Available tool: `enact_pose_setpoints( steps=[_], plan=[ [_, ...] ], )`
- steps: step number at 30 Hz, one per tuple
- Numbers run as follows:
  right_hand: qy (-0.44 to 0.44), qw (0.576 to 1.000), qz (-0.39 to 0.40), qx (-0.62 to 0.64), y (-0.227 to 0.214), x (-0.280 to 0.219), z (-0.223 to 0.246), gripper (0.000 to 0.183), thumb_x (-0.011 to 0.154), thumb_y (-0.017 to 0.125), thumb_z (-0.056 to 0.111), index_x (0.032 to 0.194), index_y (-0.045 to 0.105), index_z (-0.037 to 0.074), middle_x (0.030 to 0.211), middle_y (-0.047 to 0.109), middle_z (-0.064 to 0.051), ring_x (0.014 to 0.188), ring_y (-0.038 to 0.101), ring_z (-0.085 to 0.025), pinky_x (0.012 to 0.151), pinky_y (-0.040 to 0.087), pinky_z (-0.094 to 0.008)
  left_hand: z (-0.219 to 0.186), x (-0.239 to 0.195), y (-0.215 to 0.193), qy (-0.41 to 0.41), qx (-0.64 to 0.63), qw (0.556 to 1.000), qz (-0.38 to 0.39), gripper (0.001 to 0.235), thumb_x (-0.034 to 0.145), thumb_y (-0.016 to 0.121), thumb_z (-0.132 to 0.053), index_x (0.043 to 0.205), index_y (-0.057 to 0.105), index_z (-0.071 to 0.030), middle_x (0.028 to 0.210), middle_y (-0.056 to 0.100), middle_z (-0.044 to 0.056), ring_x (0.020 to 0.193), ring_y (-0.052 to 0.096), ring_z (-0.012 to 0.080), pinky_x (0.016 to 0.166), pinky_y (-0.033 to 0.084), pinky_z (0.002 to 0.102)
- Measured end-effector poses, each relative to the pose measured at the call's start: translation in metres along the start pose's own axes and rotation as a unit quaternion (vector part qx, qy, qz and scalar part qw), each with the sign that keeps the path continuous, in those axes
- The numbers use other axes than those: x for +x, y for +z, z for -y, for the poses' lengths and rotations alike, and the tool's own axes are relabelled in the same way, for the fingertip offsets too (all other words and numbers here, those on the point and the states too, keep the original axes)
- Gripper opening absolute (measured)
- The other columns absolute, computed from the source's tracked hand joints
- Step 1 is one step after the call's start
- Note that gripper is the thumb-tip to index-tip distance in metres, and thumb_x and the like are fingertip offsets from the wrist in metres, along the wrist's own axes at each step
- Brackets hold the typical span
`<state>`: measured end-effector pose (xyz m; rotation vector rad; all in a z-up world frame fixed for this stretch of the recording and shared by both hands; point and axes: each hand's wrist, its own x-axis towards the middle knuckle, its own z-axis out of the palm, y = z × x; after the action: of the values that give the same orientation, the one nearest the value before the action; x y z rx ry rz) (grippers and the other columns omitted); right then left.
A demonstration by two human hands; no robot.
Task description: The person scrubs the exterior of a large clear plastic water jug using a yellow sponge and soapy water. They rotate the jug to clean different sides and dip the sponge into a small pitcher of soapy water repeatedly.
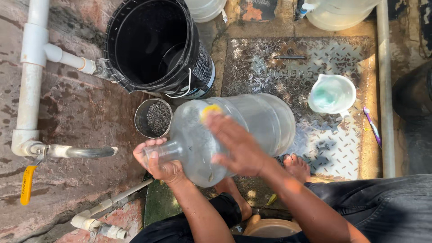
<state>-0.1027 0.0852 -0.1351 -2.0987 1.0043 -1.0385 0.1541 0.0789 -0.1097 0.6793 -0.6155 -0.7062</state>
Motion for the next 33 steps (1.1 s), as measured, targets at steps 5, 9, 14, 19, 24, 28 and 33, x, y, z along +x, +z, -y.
enact_pose_setpoints(
  steps=[5, 9, 14, 19, 24, 28, 33],
  plan=[
    [0.171, 0.980, -0.003, -0.106, -0.023, 0.007, -0.047, 0.059, 0.109, 0.030, 0.048, 0.152, 0.047, 0.012, 0.159, 0.048, -0.016, 0.153, 0.034, -0.032, 0.126, 0.021, -0.054, -0.007, 0.009, 0.010, -0.044, 0.033, 0.998, -0.032, 0.036, 0.085, 0.067, -0.014, 0.117, 0.053, -0.007, 0.101, 0.064, 0.012, 0.095, 0.066, 0.0266, 0.092, 0.058, 0.045],
    [0.323, 0.942, -0.026, -0.087, -0.059, 0.001, -0.114, 0.053, 0.112, 0.028, 0.034, 0.141, 0.057, 0.000, 0.145, 0.058, -0.019, 0.140, 0.050, -0.034, 0.121, 0.036, -0.046, -0.011, 0.001, 0.048, -0.103, 0.126, 0.983, -0.091, 0.030, 0.085, 0.066, -0.008, 0.112, 0.054, -0.008, 0.103, 0.068, 0.014, 0.096, 0.067, 0.0250, 0.085, 0.058, 0.042],
    [0.134, 0.986, -0.060, 0.083, -0.100, 0.047, -0.056, 0.050, 0.109, 0.036, 0.029, 0.147, 0.051, 0.001, 0.157, 0.050, -0.018, 0.150, 0.041, -0.032, 0.126, 0.027, -0.044, 0.042, -0.017, 0.127, -0.066, 0.151, 0.985, 0.057, 0.040, 0.084, 0.073, 0.001, 0.118, 0.054, -0.003, 0.107, 0.066, 0.011, 0.102, 0.067, 0.0205, 0.098, 0.056, 0.037],
    [0.085, 0.963, -0.077, -0.244, -0.126, 0.053, 0.047, 0.061, 0.095, 0.058, 0.026, 0.150, 0.051, 0.001, 0.157, 0.048, -0.019, 0.149, 0.038, -0.036, 0.123, 0.023, -0.053, 0.058, -0.034, 0.201, 0.012, 0.204, 0.957, 0.206, 0.039, 0.088, 0.079, -0.007, 0.119, 0.054, -0.004, 0.109, 0.066, 0.007, 0.101, 0.065, 0.0155, 0.095, 0.055, 0.032],
    [0.115, 0.951, -0.089, -0.273, -0.066, -0.043, 0.050, 0.055, 0.091, 0.063, 0.025, 0.144, 0.055, 0.009, 0.150, 0.052, -0.014, 0.147, 0.039, -0.033, 0.123, 0.018, -0.059, 0.081, -0.050, 0.244, 0.004, 0.276, 0.930, 0.243, 0.043, 0.083, 0.083, -0.011, 0.117, 0.058, -0.005, 0.102, 0.070, 0.007, 0.094, 0.070, 0.0149, 0.089, 0.058, 0.031],
    [0.124, 0.936, -0.170, -0.281, -0.099, -0.028, 0.002, 0.048, 0.098, 0.062, 0.017, 0.145, 0.056, 0.012, 0.153, 0.054, -0.013, 0.151, 0.040, -0.034, 0.128, 0.017, -0.059, 0.080, -0.052, 0.236, -0.058, 0.210, 0.892, 0.395, 0.045, 0.083, 0.082, -0.013, 0.119, 0.057, -0.007, 0.109, 0.070, 0.007, 0.101, 0.070, 0.0144, 0.094, 0.058, 0.030],
    [0.201, 0.957, -0.199, 0.055, -0.181, 0.021, -0.075, 0.030, 0.101, 0.068, 0.018, 0.128, 0.071, 0.005, 0.126, 0.072, -0.017, 0.116, 0.066, -0.040, 0.103, 0.049, -0.039, 0.024, -0.024, 0.205, -0.050, 0.152, 0.806, 0.570, 0.045, 0.080, 0.082, -0.010, 0.119, 0.059, -0.009, 0.111, 0.071, 0.006, 0.112, 0.068, 0.0162, 0.115, 0.048, 0.036]
  ],
)
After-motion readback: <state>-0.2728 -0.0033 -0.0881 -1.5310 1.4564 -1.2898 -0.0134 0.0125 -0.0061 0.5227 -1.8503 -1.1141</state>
